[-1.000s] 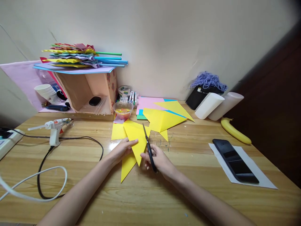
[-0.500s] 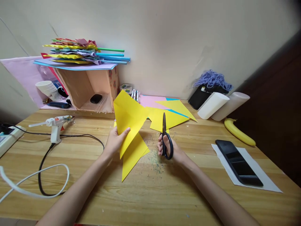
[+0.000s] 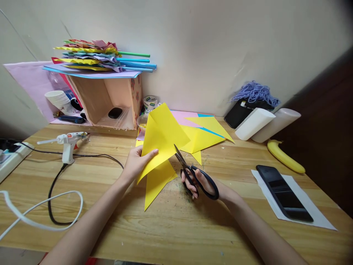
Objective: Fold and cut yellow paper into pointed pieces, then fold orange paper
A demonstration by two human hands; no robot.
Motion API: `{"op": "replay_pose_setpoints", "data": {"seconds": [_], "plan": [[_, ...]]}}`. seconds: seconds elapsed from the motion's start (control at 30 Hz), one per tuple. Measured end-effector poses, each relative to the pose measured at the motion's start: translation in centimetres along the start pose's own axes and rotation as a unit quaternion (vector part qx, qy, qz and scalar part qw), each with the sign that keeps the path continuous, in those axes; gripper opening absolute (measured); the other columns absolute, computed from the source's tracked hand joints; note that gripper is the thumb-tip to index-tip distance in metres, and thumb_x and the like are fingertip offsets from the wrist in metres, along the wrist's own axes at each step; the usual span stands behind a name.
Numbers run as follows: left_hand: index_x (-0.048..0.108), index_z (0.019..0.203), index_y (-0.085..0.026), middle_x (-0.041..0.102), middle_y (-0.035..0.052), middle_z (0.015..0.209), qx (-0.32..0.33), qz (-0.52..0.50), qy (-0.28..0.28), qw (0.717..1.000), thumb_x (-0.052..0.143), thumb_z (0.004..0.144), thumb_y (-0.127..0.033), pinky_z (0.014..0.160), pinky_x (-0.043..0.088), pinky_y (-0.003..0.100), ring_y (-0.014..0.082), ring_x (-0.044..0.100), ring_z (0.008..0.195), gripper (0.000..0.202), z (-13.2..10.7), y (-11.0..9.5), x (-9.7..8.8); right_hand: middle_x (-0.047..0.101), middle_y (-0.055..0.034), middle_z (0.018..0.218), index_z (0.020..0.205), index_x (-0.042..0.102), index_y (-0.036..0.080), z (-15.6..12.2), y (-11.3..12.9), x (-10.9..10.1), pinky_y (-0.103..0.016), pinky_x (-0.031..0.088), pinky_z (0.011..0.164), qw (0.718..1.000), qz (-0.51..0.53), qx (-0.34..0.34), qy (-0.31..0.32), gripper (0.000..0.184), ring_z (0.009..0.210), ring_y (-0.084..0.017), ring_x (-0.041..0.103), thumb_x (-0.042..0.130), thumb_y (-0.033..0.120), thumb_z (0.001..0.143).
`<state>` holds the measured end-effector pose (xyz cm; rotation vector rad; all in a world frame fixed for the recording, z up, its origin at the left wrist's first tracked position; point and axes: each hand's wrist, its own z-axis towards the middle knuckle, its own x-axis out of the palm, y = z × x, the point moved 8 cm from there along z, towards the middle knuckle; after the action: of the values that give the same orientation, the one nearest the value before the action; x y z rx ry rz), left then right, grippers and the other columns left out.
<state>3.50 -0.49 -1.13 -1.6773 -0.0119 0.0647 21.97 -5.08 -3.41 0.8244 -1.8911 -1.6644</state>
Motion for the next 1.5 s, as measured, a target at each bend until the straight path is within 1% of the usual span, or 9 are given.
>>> {"op": "replay_pose_setpoints", "data": {"seconds": [0.17,0.37,0.6,0.87,1.17,1.3,1.5], "plan": [[0.064,0.079,-0.011,0.068,0.0054,0.077,-0.014,0.003,0.021,1.000,0.072,0.058,-0.042,0.050,0.045,0.021,0.0146,0.061,0.060,0.038,0.2,0.5,0.1,0.038,0.0059,0.057,0.089,0.046,0.016,-0.1,0.1,0.2,-0.021,0.038,0.043,1.000,-0.011,-0.008,0.011,0.064,0.042,-0.007,0.042,0.023,0.073,0.075],[0.065,0.082,-0.011,0.069,0.0052,0.077,-0.018,-0.002,0.036,0.999,0.072,0.059,-0.041,0.051,0.044,0.020,0.0137,0.061,0.060,0.038,0.2,0.6,0.1,0.038,0.0057,0.057,0.089,0.046,0.015,0.0,-0.1,0.0,-0.022,0.040,0.042,1.000,-0.006,-0.011,0.003,0.065,0.041,-0.007,0.043,0.020,0.074,0.075],[0.066,0.083,-0.011,0.069,0.0048,0.077,-0.024,-0.001,0.029,0.999,0.073,0.057,-0.042,0.051,0.045,0.021,0.0142,0.061,0.060,0.041,0.2,0.6,0.1,0.038,0.0060,0.057,0.089,0.046,0.016,0.0,-0.1,0.1,-0.022,0.041,0.043,1.000,-0.015,-0.020,0.016,0.065,0.041,-0.007,0.044,0.019,0.073,0.076],[0.065,0.081,-0.010,0.068,0.0041,0.074,-0.029,0.002,0.039,0.999,0.072,0.060,-0.040,0.048,0.041,0.018,0.0118,0.058,0.057,0.037,0.2,0.7,0.3,0.038,0.0060,0.056,0.088,0.046,0.015,0.0,-0.2,0.1,-0.022,0.041,0.043,0.999,-0.023,-0.017,0.017,0.066,0.041,-0.007,0.043,0.018,0.074,0.075],[0.065,0.078,-0.011,0.068,0.0038,0.072,-0.038,-0.002,0.042,0.998,0.072,0.059,-0.041,0.047,0.041,0.018,0.0123,0.059,0.057,0.036,0.3,1.0,0.3,0.038,0.0061,0.057,0.089,0.046,0.015,0.0,-0.4,0.1,-0.022,0.041,0.044,0.999,-0.021,-0.012,0.022,0.066,0.041,-0.007,0.043,0.018,0.074,0.075],[0.064,0.078,-0.011,0.068,0.0035,0.072,-0.043,-0.005,0.046,0.998,0.072,0.059,-0.040,0.047,0.041,0.018,0.0122,0.059,0.056,0.036,0.3,1.2,0.3,0.038,0.0062,0.056,0.089,0.046,0.015,0.0,-0.3,0.0,-0.021,0.040,0.042,1.000,-0.028,-0.005,0.011,0.065,0.040,-0.007,0.044,0.018,0.073,0.076],[0.065,0.079,-0.011,0.069,0.0047,0.074,-0.049,-0.014,0.049,0.998,0.073,0.058,-0.040,0.048,0.041,0.018,0.0126,0.059,0.057,0.037,0.4,1.2,0.3,0.039,0.0058,0.052,0.085,0.047,0.016,-0.3,0.4,-0.3,-0.021,0.037,0.040,0.996,-0.082,0.020,-0.035,0.060,0.039,-0.008,0.042,0.026,0.072,0.076]]}}
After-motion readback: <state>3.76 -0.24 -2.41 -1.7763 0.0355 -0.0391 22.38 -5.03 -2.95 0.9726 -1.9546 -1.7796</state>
